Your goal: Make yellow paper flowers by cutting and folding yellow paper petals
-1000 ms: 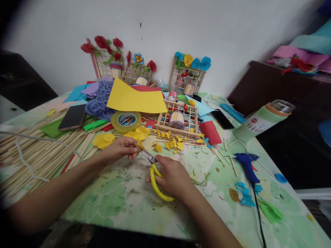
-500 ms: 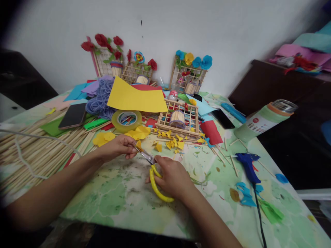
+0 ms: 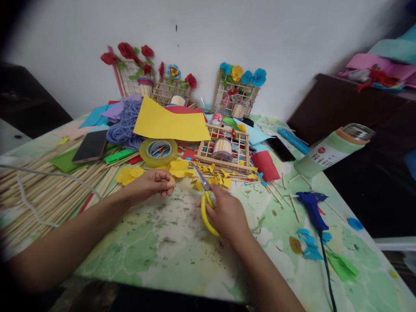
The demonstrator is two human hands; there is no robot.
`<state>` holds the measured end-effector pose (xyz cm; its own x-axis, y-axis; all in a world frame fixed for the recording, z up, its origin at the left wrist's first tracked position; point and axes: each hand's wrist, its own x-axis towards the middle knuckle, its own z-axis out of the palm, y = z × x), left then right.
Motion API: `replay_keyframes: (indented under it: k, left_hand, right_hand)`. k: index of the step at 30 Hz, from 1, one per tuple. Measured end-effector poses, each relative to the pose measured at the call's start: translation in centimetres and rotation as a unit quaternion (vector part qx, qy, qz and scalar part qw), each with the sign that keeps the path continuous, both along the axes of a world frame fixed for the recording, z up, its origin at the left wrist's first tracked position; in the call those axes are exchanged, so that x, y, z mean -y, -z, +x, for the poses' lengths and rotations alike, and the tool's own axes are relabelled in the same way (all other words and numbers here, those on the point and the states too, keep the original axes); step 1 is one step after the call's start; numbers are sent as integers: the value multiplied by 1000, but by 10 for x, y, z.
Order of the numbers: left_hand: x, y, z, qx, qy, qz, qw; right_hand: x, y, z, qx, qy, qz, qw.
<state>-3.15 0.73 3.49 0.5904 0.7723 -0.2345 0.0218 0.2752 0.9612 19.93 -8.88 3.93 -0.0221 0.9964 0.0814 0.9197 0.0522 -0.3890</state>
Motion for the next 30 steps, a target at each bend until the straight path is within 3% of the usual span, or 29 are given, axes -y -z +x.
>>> replay_keyframes:
  k: [3,6,10,16,23,25,28,30]
  left_hand:
    - [5,2,5,27,-36,-25,999]
    - [11,3,11,56,-49,-51,996]
    - [19,4,18,88,-71,-105,988]
    - [31,9,26,84,-70,-116,987]
    - [35,12,27,99,-79,-111,986]
    - [34,14,27,95,-82,-102,987]
    - [34,17,29,81,-93,-82,989]
    - [36,19,31,74,-99,-66,990]
  right_hand:
    - [-8,3,13,74,111,4,991]
    - [-14,7,25,105,150,15,983]
    - [-18,12,30,117,132,58,983]
    - [-11,7,16,116,91,152,977]
    - [-17,15,28,126,125,74,981]
    - [-18,16,30,119,128,81,981]
    - [-15,15,20,60,110,138,982]
    - [-12,15,5,-26,49,152,987]
